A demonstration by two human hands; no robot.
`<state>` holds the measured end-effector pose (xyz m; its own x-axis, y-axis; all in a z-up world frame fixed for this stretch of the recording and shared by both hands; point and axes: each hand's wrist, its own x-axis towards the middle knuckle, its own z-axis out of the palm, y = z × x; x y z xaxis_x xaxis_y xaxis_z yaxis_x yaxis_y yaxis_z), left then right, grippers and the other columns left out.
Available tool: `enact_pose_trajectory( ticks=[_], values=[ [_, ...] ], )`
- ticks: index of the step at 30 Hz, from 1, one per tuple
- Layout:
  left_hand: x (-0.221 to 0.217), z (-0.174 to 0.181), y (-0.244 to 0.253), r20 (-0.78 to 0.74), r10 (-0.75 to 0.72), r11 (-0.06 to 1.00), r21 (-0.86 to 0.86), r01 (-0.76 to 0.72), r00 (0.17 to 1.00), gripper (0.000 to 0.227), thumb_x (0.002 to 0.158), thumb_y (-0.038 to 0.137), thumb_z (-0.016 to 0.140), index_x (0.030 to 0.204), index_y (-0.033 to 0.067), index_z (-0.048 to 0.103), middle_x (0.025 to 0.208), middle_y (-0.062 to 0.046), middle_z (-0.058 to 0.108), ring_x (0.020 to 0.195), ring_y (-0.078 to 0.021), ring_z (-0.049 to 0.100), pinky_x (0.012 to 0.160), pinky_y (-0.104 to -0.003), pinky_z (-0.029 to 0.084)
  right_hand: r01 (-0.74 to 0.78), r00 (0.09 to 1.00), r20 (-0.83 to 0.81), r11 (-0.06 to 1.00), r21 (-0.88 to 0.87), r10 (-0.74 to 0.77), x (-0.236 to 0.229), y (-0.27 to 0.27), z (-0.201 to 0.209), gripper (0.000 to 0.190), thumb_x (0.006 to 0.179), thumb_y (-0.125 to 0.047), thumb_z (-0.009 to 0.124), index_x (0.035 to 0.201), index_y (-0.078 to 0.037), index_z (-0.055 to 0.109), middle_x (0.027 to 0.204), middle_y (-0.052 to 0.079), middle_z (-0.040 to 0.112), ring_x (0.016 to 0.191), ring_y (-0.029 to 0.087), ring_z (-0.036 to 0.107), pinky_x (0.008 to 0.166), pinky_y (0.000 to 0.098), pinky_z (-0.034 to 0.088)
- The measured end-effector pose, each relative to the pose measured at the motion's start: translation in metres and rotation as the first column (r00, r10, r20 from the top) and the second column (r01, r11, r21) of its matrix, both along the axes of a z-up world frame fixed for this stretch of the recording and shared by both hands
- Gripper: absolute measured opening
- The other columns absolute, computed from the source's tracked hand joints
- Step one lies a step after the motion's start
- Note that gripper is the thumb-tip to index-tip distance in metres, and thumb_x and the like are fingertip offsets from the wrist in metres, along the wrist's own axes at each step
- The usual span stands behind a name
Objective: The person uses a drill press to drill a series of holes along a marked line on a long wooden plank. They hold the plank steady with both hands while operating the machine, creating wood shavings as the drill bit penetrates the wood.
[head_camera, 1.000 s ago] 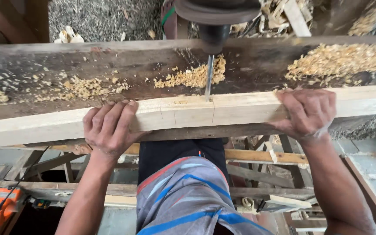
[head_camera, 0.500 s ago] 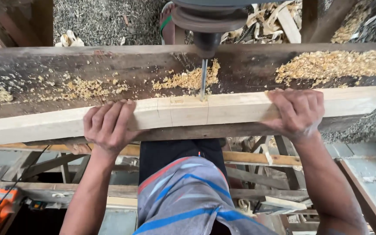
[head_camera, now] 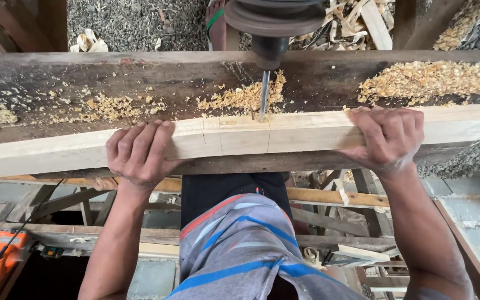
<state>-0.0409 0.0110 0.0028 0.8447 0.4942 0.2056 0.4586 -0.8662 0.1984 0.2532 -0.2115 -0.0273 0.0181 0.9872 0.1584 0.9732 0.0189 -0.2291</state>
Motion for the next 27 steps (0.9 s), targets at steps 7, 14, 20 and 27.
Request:
enact_pose_trajectory(
  ticks=[7, 14, 20, 27],
  values=[
    [0.001, -0.002, 0.003, 0.002, -0.007, 1.000, 0.004, 0.007, 1.000, 0.012, 0.079, 0.008, 0.051, 0.080, 0.0109, 0.062, 0.074, -0.002, 0.062, 0.069, -0.0165, 0.056, 0.066, -0.029, 0.042, -0.010, 1.000, 0.012, 0.999, 0.032, 0.010, 0.003, -0.003, -0.009, 0.061, 0.078, -0.061, 0.032, 0.084, -0.010, 0.066, 0.068, 0.006, 0.051, 0.060, 0.017, 0.045, 0.058, 0.0311, 0.035],
    [0.006, -0.004, 0.010, 0.039, -0.022, 1.000, 0.021, 0.022, 0.999, 0.011, 0.079, 0.004, 0.052, 0.078, 0.0102, 0.062, 0.071, -0.003, 0.061, 0.065, -0.0162, 0.054, 0.063, -0.028, 0.042, 0.010, 1.000, 0.003, 0.998, 0.061, -0.010, 0.004, -0.004, -0.012, 0.062, 0.079, -0.060, 0.032, 0.084, -0.009, 0.067, 0.067, 0.006, 0.050, 0.061, 0.018, 0.044, 0.058, 0.0323, 0.034],
    [0.009, -0.004, 0.018, 0.040, -0.038, 0.999, 0.011, 0.038, 0.998, 0.014, 0.079, 0.005, 0.048, 0.078, 0.0106, 0.061, 0.070, -0.003, 0.062, 0.065, -0.0165, 0.056, 0.064, -0.028, 0.041, 0.025, 0.998, -0.055, 0.999, 0.044, -0.023, 0.002, 0.003, -0.008, 0.060, 0.079, -0.058, 0.035, 0.085, -0.007, 0.065, 0.069, 0.006, 0.050, 0.061, 0.019, 0.044, 0.059, 0.0331, 0.034],
    [0.009, -0.004, 0.023, 0.052, -0.081, 0.997, -0.005, 0.081, 0.995, 0.017, 0.078, 0.004, 0.046, 0.079, 0.0084, 0.062, 0.071, -0.004, 0.062, 0.067, -0.0173, 0.054, 0.064, -0.029, 0.041, 0.037, 0.998, -0.062, 0.997, 0.066, -0.033, 0.001, 0.004, -0.009, 0.058, 0.080, -0.058, 0.036, 0.086, -0.007, 0.063, 0.067, 0.007, 0.048, 0.060, 0.019, 0.043, 0.057, 0.0333, 0.032]
  ],
)
